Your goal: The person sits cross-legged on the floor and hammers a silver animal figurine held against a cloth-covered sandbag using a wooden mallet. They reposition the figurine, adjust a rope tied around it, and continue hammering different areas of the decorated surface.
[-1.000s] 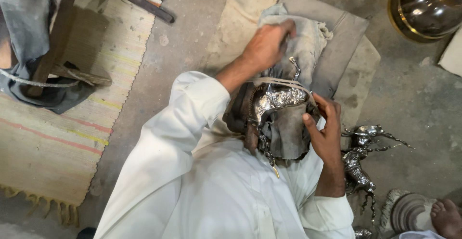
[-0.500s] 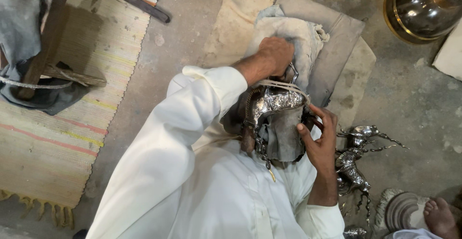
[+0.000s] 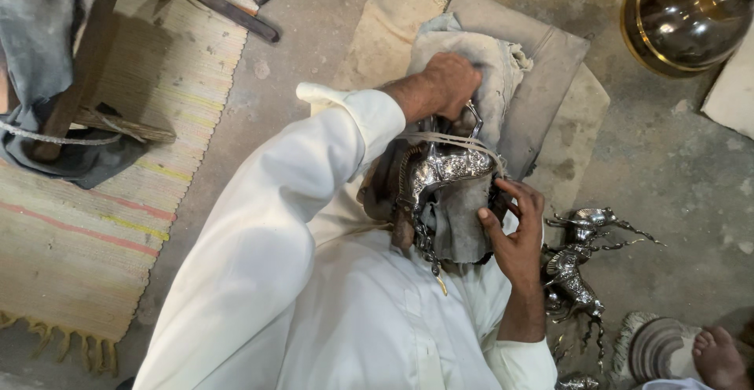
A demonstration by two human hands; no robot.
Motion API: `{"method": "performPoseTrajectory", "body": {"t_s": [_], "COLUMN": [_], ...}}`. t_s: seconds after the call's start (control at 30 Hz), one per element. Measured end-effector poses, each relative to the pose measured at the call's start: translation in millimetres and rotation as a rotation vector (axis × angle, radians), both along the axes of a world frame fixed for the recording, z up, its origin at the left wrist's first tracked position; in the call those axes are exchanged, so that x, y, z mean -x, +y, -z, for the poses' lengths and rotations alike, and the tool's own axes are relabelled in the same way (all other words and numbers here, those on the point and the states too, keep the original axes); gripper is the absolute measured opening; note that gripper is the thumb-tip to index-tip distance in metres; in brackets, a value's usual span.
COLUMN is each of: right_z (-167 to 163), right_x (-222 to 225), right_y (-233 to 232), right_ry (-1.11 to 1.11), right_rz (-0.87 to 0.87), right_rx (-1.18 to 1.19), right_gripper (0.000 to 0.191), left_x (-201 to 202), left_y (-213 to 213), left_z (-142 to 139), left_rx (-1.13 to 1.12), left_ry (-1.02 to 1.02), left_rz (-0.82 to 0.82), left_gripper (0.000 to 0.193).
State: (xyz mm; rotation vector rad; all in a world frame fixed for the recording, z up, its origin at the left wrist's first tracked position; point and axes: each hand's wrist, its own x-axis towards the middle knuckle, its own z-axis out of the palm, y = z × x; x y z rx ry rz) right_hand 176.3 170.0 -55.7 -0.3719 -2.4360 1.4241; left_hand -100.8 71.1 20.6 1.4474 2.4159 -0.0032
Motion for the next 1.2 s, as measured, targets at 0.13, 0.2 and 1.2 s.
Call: {"method": "performPoseTrajectory", "body": {"t_s": [0.13,0.2,1.2], "right_z": [1.9,3.3,6.9], "right_x": [-0.3,-1.1,5.1], "right_y": [-2.1,-2.4,-14.4], "right_ry": [-0.013,-0.019,0.032], "right_rz": [0.012,0.016,0.096], "right_rx": [-0.02,-0.007,-0.046], "right_gripper": [0.049,0.048,0.041], "left_x": [0.6,2.0,-7.7], "left_y": [0.8,2.3,6.1], "left_z": [3.2,6.1,2.9], "left_rx": [-0.075,0.028,0.045], "left_ry": [0.093,-0.001,-0.053], "left_rz": [0.039,0.014,-0.152], "left_gripper": [0.042,0.039,0.042]}}
